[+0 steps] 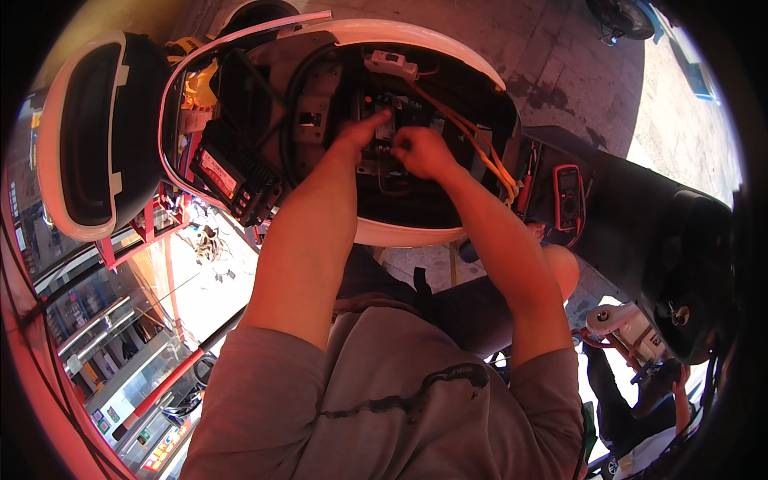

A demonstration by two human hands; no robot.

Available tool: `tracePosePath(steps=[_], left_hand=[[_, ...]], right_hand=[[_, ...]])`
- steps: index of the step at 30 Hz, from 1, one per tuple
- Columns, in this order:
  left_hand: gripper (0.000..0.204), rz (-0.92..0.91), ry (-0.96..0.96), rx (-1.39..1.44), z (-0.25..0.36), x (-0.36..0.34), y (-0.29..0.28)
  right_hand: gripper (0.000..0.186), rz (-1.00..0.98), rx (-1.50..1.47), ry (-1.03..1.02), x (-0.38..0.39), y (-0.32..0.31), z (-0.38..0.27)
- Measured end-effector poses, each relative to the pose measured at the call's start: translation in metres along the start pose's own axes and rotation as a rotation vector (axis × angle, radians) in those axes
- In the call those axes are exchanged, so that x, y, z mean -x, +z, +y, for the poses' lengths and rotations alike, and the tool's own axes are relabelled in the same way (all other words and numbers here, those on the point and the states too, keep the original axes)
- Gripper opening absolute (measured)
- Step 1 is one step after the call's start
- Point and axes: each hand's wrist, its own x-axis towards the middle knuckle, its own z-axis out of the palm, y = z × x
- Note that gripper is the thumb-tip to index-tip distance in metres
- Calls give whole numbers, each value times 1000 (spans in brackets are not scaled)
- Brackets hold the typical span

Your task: The person opens the seat compartment of a white electric scooter and uses a screwdriver to adjust and connect internal wiring and components. They repeatedly tighten screws and reposition wires within the battery compartment.

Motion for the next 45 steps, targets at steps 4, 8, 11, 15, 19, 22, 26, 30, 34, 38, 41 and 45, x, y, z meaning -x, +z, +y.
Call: tracePosePath(steps=[4, 8, 11, 15, 19, 22, 26, 30, 34, 38, 41, 45], left_hand=[[62, 25, 15, -9, 6, 10, 2], [60, -40, -8, 41, 6, 10, 2], [57, -8, -7, 1, 1, -2, -1], [55, -8, 2, 28, -3, -5, -1], [55, -50, -8, 69, 7, 13, 3], [54, -22, -3, 40, 2, 2, 1], [53, -5, 20, 62, -5, -7, 1], [54, -40, -5, 85, -1, -3, 1], [58, -13, 4, 56, -8, -16, -2], [61, -2, 2, 40, -6, -15, -1], [62, 23, 1, 23, -5, -12, -1], [62, -9, -8, 63, -2, -8, -1]], right_hand=[[19, 10, -13, 22, 0, 2, 3], [19, -20, -5, 47, -1, -2, 1], [18, -8, -15, 0, -1, -1, 1], [18, -4, -4, 34, -1, -1, 2], [19, -28, 19, 55, -1, -4, 1], [19, 8, -32, -43, -2, 4, 2], [19, -12, -96, -32, -2, 4, 6], [19, -38, -84, 46, -3, 1, 4], [19, -5, -76, -49, -4, 2, 7], [19, 13, -8, 4, -2, 3, 7], [19, 4, -39, -8, -1, 1, 5], [19, 12, -40, 14, -2, 2, 6]])
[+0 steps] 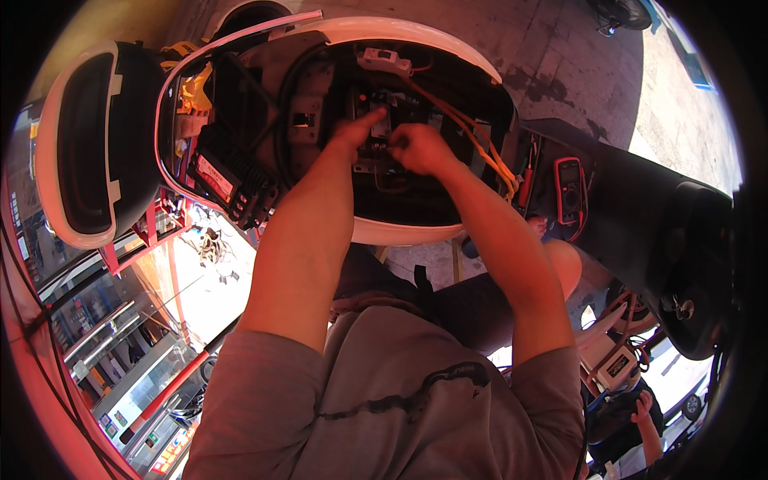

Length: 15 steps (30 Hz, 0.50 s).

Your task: The person opens the seat compartment of a white electric scooter and uses a screwdriver to adjust and connect internal wiring and components. They repeatedly tighten screws and reposition wires within the battery compartment.

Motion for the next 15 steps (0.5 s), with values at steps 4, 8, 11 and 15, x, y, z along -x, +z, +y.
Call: tracePosePath(steps=[4, 8, 11, 15], left_hand=[[62, -14, -6, 8, 1, 1, -1], [62, 1, 21, -3, 1, 4, 1], [59, 13, 6, -5, 0, 1, 0], [54, -3, 6, 42, -7, -14, -3]], right_hand=[[19, -45, -16, 17, -2, -1, 2], [20, -38, -18, 26, -1, -1, 0], [20, -37, 6, 31, 0, -2, -2], [18, -36, 70, 35, 1, -1, -8]])
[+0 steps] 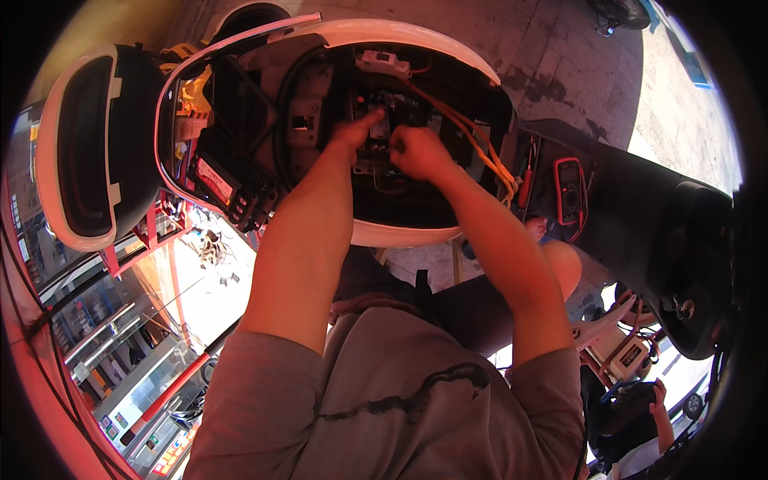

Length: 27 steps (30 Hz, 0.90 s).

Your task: The person opens the seat compartment of a white electric scooter and uses a screwdriver to adjust and connect internal wiring and components. They repeatedly tighten screws and reposition wires within the battery compartment.

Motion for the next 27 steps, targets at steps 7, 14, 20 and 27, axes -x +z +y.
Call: tracePosePath(steps=[7, 14, 20, 27], left_hand=[[52, 5, -4, 43, 2, 5, 5], [53, -21, -9, 79, 6, 16, 8], [53, 47, -2, 22, -1, 2, 4], [50, 27, 5, 8, -1, 3, 6]], right_hand=[[21, 51, -66, -45, 7, -6, -3], [24, -2, -124, -29, 8, -8, 0], [20, 3, -52, -37, 13, -15, -18], [18, 50, -60, -184, 11, -10, -5]])
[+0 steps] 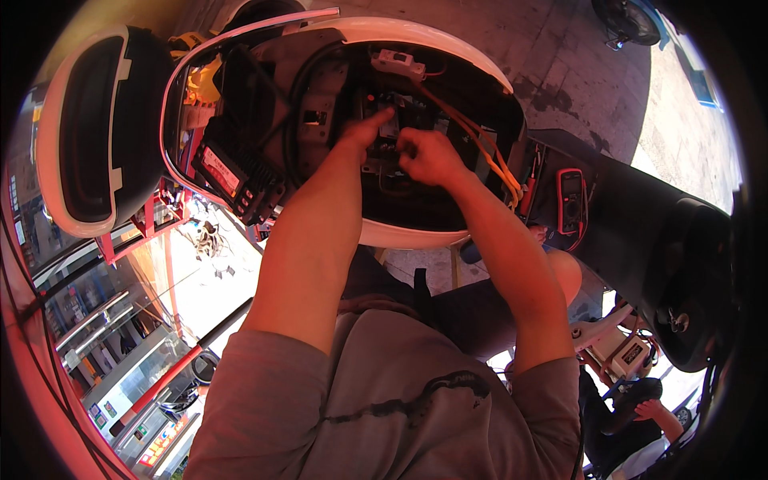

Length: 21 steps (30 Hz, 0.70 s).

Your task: The person opens the seat compartment of a white electric scooter and uses a screwdriver to adjust and connect internal wiring and components. They repeatedly tighten screws and reposition wires within the battery compartment.

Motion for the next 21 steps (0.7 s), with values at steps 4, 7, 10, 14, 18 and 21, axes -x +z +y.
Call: tracePosePath(steps=[4, 7, 10, 14, 18, 21], left_hand=[[50, -44, -24, 23, 5, 6, 0], [52, -14, -8, -7, 3, 4, -2], [56, -10, -3, 2, 4, 5, -1], [61, -2, -16, 6, 6, 8, 2], [62, 28, -9, -47, -1, -3, -2], [65, 2, 0, -43, -6, -10, -2]], right_hand=[[19, 12, 103, -108, -1, 2, 2], [18, 33, 123, -64, 1, 4, -3], [16, 28, 29, 69, 3, 6, -3], [14, 8, -234, 235, -1, 5, 13], [15, -69, -792, 310, -9, -3, 21], [17, -142, -1183, 334, -11, -11, 15]])
